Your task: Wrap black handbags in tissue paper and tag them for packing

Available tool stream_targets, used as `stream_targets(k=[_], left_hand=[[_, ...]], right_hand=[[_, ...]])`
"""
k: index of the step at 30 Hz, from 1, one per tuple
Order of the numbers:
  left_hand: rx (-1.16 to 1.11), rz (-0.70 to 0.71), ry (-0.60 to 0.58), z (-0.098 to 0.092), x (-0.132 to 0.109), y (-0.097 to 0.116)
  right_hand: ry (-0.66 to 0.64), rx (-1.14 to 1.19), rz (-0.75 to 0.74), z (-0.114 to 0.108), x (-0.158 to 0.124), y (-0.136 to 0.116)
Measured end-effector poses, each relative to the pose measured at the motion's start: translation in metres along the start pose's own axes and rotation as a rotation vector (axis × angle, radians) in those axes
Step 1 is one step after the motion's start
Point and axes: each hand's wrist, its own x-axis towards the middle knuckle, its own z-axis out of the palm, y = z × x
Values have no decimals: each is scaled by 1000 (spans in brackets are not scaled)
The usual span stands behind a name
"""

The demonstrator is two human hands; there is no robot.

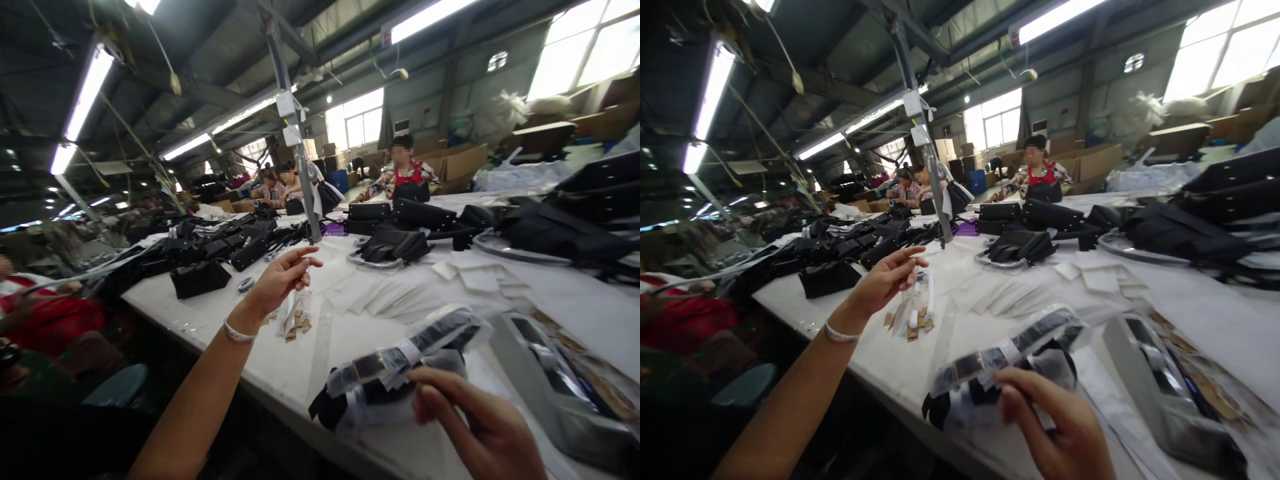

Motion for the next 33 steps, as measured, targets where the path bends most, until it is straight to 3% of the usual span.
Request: stream_targets(k=[3,6,12,17,20,24,30,33], left_hand=[[-57,42,-79,33,-13,17],[-113,73,-119,64,-23,27],[-215,91,-271,109,-33,29],[-263,100,-295,126,-38,29],[-291,126,-253,130,-40,29],[-296,184,-196,135,-44,30],[-308,155,-263,154,-52,27],[-299,95,-344,164,-55,24]], right_hand=[[89,-11,-124,6,36,-22],[76,-40,-218,16,62,-32],[35,1,-198,23,73,-30],[104,34,-186,22,56,-25],[217,-83,-234,21,44,-21],[216,-221,-292,17,30,-17],[124,186,-127,6,20,-24],[109,238,-98,10,22,-32]])
